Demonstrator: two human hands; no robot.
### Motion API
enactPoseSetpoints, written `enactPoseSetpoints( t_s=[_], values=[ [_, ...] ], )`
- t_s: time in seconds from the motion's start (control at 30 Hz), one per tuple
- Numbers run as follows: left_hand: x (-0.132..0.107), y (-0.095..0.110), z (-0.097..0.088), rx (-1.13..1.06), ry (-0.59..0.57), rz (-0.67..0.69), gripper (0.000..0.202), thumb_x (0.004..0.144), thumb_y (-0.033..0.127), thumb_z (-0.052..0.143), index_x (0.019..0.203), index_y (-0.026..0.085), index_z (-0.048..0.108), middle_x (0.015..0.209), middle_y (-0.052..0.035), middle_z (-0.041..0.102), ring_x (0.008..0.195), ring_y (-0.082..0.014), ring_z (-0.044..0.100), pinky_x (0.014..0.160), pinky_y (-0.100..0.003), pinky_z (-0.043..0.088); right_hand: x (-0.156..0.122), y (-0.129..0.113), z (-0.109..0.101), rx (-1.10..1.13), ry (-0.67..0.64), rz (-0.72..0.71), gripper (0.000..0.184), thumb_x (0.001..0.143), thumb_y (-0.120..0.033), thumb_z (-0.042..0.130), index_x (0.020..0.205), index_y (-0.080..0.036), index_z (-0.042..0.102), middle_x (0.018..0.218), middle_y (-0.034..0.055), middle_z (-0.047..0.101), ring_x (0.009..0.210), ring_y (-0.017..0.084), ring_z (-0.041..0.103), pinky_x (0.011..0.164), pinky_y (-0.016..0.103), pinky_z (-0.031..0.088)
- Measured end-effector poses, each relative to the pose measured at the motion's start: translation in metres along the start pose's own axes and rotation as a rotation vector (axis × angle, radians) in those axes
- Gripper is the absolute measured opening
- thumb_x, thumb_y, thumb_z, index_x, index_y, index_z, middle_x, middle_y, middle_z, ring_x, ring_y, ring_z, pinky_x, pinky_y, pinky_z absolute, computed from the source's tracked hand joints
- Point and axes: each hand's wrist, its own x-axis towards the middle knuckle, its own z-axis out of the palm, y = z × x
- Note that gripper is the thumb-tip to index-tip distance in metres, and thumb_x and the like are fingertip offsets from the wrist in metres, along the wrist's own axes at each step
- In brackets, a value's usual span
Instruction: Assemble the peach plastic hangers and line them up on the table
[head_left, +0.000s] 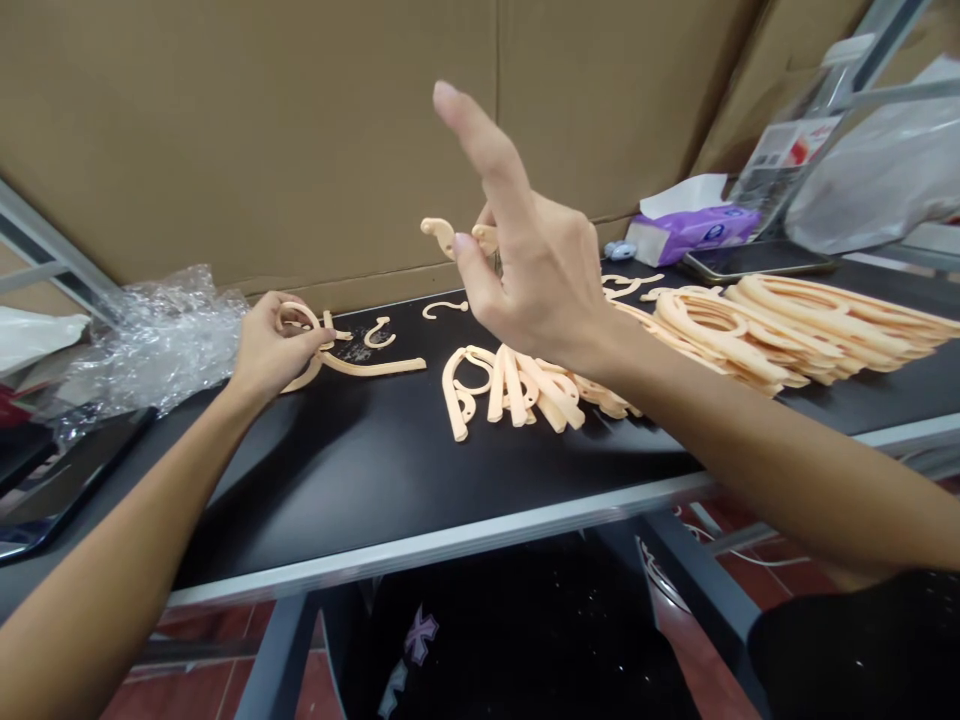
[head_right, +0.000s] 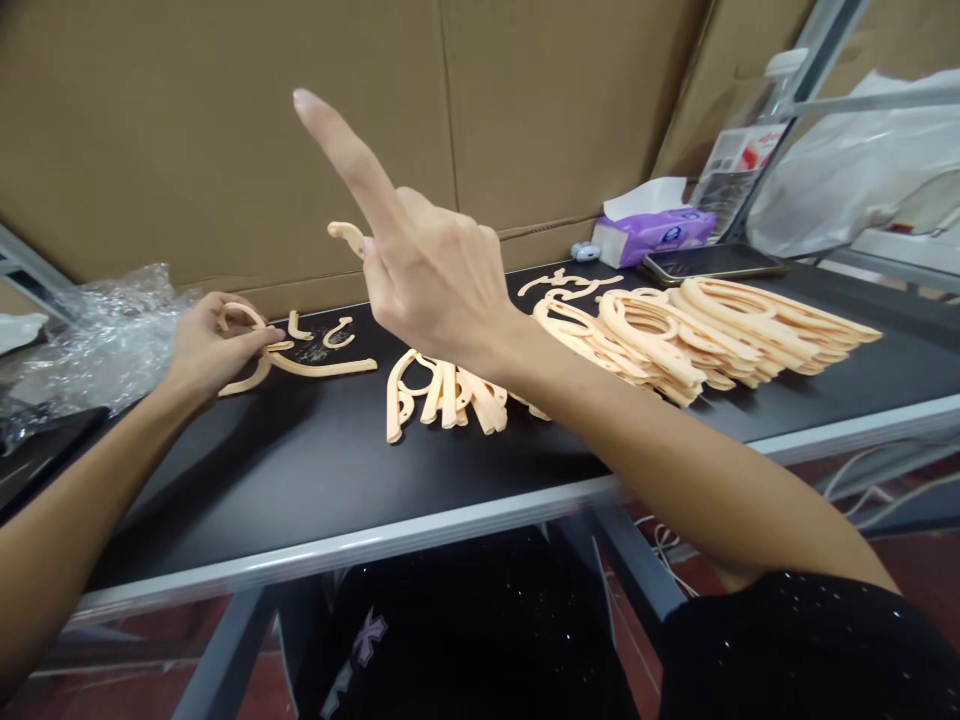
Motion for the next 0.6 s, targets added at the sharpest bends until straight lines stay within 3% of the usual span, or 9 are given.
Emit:
enactPoseSetpoints(
  t_s=[0.13, 0.27, 0.37, 0.53, 0.6],
  values=[
    [0.005, -0.006, -0.004, 0.338, -0.039, -0.008, 0.040, 0.066, 0.036, 0.079, 0.100, 0.019, 0.064, 0.094, -0.0068, 0.067, 0.087, -0.0255, 0.062, 0.084, -0.040, 0.049, 0.004, 0.008, 0.010, 0.009, 0.039, 0.001, 0.072, 0.109, -0.041, 0.031, 0.175, -0.026, 0.007, 0.116, 0.0115, 0.073, 0.108, 0.032, 0.069, 0.094, 0.042, 0.051],
    [0.011, -0.019, -0.005, 0.401, -0.055, -0.078, 0.055, 0.068, 0.039, 0.079, 0.117, 0.022, 0.061, 0.103, -0.0108, 0.070, 0.099, -0.0342, 0.067, 0.088, -0.044, 0.050, 0.003, 0.009, 0.007, 0.021, 0.061, 0.008, 0.074, 0.109, -0.037, 0.032, 0.175, -0.027, -0.001, 0.117, 0.0109, 0.075, 0.109, 0.031, 0.069, 0.093, 0.039, 0.050],
    [0.014, -0.030, -0.005, 0.434, -0.112, -0.107, 0.051, 0.068, 0.041, 0.078, 0.113, 0.024, 0.061, 0.101, -0.0122, 0.072, 0.101, -0.0384, 0.069, 0.088, -0.047, 0.052, 0.003, 0.008, 0.003, 0.029, 0.082, 0.040, 0.074, 0.109, -0.035, 0.031, 0.174, -0.028, -0.002, 0.119, 0.0096, 0.074, 0.111, 0.030, 0.069, 0.094, 0.037, 0.050],
    [0.018, -0.043, -0.007, 0.590, -0.188, 0.029, 0.029, 0.069, 0.038, 0.072, 0.093, 0.023, 0.066, 0.103, -0.0182, 0.072, 0.117, -0.0474, 0.065, 0.104, -0.056, 0.047, 0.012, 0.014, 0.014, 0.006, -0.059, 0.058, 0.059, 0.106, -0.038, 0.043, 0.164, -0.024, 0.043, 0.120, 0.0155, 0.074, 0.111, 0.037, 0.067, 0.095, 0.048, 0.050],
    [0.018, -0.042, -0.007, 0.634, -0.171, 0.094, 0.026, 0.069, 0.037, 0.072, 0.091, 0.023, 0.068, 0.102, -0.0188, 0.071, 0.125, -0.0502, 0.060, 0.111, -0.060, 0.042, 0.015, 0.017, 0.018, -0.004, -0.104, 0.067, 0.057, 0.105, -0.036, 0.046, 0.161, -0.021, 0.048, 0.119, 0.0170, 0.073, 0.111, 0.038, 0.066, 0.095, 0.049, 0.050]
  ],
)
